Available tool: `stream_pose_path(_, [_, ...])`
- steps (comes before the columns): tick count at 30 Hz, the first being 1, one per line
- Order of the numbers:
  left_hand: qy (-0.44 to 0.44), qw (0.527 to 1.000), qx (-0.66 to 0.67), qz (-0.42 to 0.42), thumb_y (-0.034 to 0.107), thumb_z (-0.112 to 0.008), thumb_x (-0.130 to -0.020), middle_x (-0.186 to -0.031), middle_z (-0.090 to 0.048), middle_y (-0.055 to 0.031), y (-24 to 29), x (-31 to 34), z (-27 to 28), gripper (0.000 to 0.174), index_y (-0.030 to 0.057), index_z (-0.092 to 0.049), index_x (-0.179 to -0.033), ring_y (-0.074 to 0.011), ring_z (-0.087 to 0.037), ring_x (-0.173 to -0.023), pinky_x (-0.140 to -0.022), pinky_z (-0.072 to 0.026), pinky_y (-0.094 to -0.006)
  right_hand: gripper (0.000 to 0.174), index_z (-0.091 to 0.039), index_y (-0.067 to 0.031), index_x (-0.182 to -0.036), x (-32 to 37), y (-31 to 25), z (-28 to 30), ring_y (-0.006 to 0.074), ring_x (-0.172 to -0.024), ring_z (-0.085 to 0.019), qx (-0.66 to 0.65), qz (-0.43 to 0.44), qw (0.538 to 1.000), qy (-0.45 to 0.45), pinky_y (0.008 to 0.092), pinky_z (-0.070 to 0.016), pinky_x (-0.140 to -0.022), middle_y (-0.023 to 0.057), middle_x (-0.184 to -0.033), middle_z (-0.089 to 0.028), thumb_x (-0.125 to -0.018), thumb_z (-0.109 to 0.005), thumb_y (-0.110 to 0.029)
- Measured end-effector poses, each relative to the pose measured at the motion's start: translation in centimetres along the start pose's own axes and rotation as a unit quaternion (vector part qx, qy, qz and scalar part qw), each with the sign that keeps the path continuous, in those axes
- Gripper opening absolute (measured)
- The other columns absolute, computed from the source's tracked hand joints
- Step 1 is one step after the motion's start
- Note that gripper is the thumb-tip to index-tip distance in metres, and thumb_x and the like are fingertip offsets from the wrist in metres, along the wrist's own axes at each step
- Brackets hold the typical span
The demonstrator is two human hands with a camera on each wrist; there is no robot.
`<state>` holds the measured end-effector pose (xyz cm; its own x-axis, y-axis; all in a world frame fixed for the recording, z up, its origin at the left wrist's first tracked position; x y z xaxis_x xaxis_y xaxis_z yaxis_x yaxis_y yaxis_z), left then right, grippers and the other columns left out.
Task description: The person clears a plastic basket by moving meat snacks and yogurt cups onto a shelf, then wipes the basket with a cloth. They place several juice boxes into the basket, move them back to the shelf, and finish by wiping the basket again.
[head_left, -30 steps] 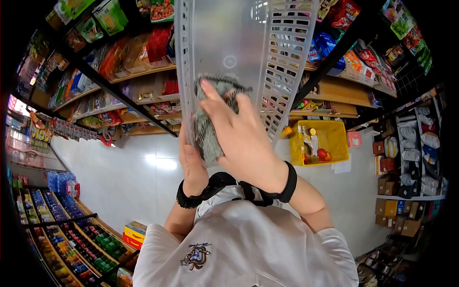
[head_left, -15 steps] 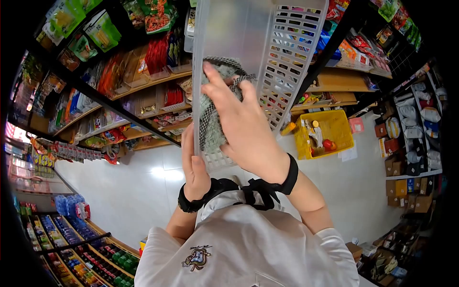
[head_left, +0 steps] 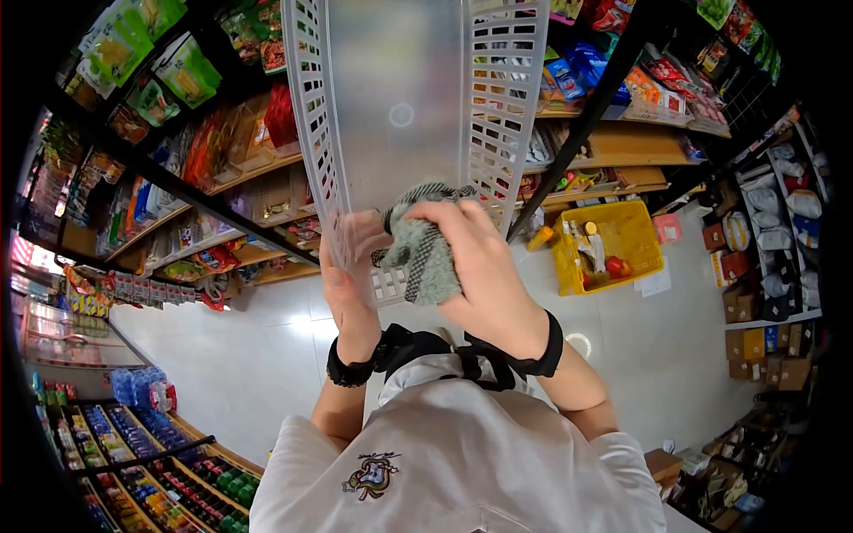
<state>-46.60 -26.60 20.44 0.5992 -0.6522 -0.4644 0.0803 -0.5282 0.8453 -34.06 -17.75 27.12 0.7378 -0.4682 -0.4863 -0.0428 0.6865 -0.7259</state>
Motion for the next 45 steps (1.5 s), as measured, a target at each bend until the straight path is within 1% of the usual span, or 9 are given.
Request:
stream_pose_path(7, [0.034, 0.996, -0.074, -0.024, 0.054, -0.034, -0.093, -0.132, -0.040, -0.0171, -1.0, 0.2, -3.0, 0.074, -0.0028, -0.022, -0.139, -0.0263, -0.041, -0.122, -0.102, -0.0305, -0.0405, 0.053, -0.045, -0.0008, -0.113, 0.4, 0.8, 2.0, 0.0417, -0.121, -0.037, 0.007, 0.078, 0.997, 0.002, 0.0438, -0.0359, -0.097, 0.0175, -0.137, -0.040, -0.064, -0.063, 0.004])
stream_pose_path(11, [0.057, 0.991, -0.116, -0.017, 0.055, -0.032, -0.093, -0.141, -0.031, -0.0175, -2.0, 1.2, -4.2, 0.077, -0.0038, -0.019, -0.140, -0.0267, -0.031, -0.130, -0.108, -0.0228, -0.0393, 0.053, -0.045, 0.0000, -0.111, -0.1, 1.4, 3.2, 0.0439, -0.121, -0.038, 0.065, 0.093, 0.993, -0.019, 0.0444, -0.0375, -0.097, 0.0175, -0.139, -0.036, -0.062, -0.063, 0.008])
stream_pose_path(20, [0.080, 0.992, -0.074, -0.056, 0.056, -0.036, -0.092, -0.142, -0.030, -0.0165, -2.1, 1.4, -9.2, 0.079, -0.0033, -0.017, -0.141, -0.0256, -0.029, -0.132, -0.109, -0.0207, -0.0389, 0.060, -0.045, 0.0003, -0.114, 2.1, 3.7, 6.9, 0.0433, -0.124, -0.036, -0.017, 0.161, 0.987, 0.011, 0.0432, -0.0425, -0.094, 0.0174, -0.136, -0.038, -0.058, -0.065, 0.010])
stream_pose_path(27, [-0.036, 0.977, -0.180, -0.106, 0.051, -0.029, -0.095, -0.133, -0.036, -0.0178, -0.9, 0.7, -14.4, 0.070, -0.0076, -0.029, -0.135, -0.0260, -0.038, -0.123, -0.102, -0.0284, -0.0366, 0.056, -0.045, 0.0003, -0.114, 3.0, 4.3, 10.2, 0.0433, -0.122, -0.039, 0.045, 0.159, 0.986, 0.017, 0.0425, -0.0438, -0.091, 0.0177, -0.135, -0.040, -0.061, -0.062, 0.009])
stream_pose_path(31, [0.000, 0.991, -0.110, -0.074, 0.053, -0.033, -0.093, -0.132, -0.037, -0.0171, -1.7, 1.9, -16.6, 0.074, -0.0074, -0.026, -0.135, -0.0250, -0.039, -0.122, -0.101, -0.0302, -0.0365, 0.054, -0.045, 0.0003, -0.114, 3.6, 4.6, 11.9, 0.0421, -0.120, -0.041, 0.061, 0.168, 0.984, 0.001, 0.0420, -0.0436, -0.091, 0.0169, -0.135, -0.041, -0.063, -0.062, 0.008])
stream_pose_path(35, [-0.042, 0.995, -0.058, -0.073, 0.056, -0.035, -0.092, -0.132, -0.037, -0.0169, -1.9, 2.1, -18.3, 0.078, -0.0066, -0.023, -0.137, -0.0246, -0.040, -0.122, -0.101, -0.0315, -0.0359, 0.053, -0.046, 0.0002, -0.114, 4.4, 5.1, 13.5, 0.0409, -0.117, -0.042, 0.058, 0.179, 0.982, 0.015, 0.0421, -0.0439, -0.091, 0.0169, -0.134, -0.042, -0.063, -0.063, 0.006])
stream_pose_path(38, [0.015, 0.998, -0.013, -0.059, 0.056, -0.034, -0.092, -0.135, -0.036, -0.0180, -3.1, 3.6, -19.6, 0.078, -0.0062, -0.021, -0.138, -0.0254, -0.041, -0.123, -0.102, -0.0324, -0.0370, 0.054, -0.046, -0.0002, -0.114, 4.9, 5.2, 14.4, 0.0408, -0.115, -0.043, 0.058, 0.176, 0.983, 0.019, 0.0429, -0.0438, -0.090, 0.0172, -0.133, -0.043, -0.063, -0.064, 0.004])
stream_pose_path(41, [0.055, 0.996, -0.065, -0.037, 0.056, -0.032, -0.091, -0.141, -0.031, -0.0167, -1.8, 3.8, -20.9, 0.078, -0.0046, -0.021, -0.139, -0.0265, -0.035, -0.128, -0.106, -0.0260, -0.0391, 0.055, -0.046, -0.0006, -0.115, 5.9, 5.8, 14.7, 0.0411, -0.114, -0.044, 0.051, 0.178, 0.983, 0.000, 0.0436, -0.0431, -0.091, 0.0171, -0.132, -0.044, -0.063, -0.064, 0.002])
stream_pose_path(45, [0.050, 0.996, -0.058, -0.040, 0.057, -0.034, -0.091, -0.138, -0.034, -0.0185, -3.3, 4.5, -20.6, 0.080, -0.0046, -0.018, -0.140, -0.0262, -0.039, -0.125, -0.103, -0.0317, -0.0393, 0.055, -0.045, -0.0008, -0.115, 6.6, 6.2, 15.2, 0.0413, -0.113, -0.044, 0.027, 0.179, 0.983, 0.005, 0.0439, -0.0427, -0.091, 0.0169, -0.131, -0.044, -0.064, -0.065, -0.001])
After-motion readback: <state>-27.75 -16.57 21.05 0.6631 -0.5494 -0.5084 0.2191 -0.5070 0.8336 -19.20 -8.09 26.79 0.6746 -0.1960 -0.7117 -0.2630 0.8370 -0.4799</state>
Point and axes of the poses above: each hand's wrist, its own x-axis away from the middle knuckle, its own z-axis out of the back of the hand, y = z × x, the point moved 3 cm from there along -x, towards the middle knuckle
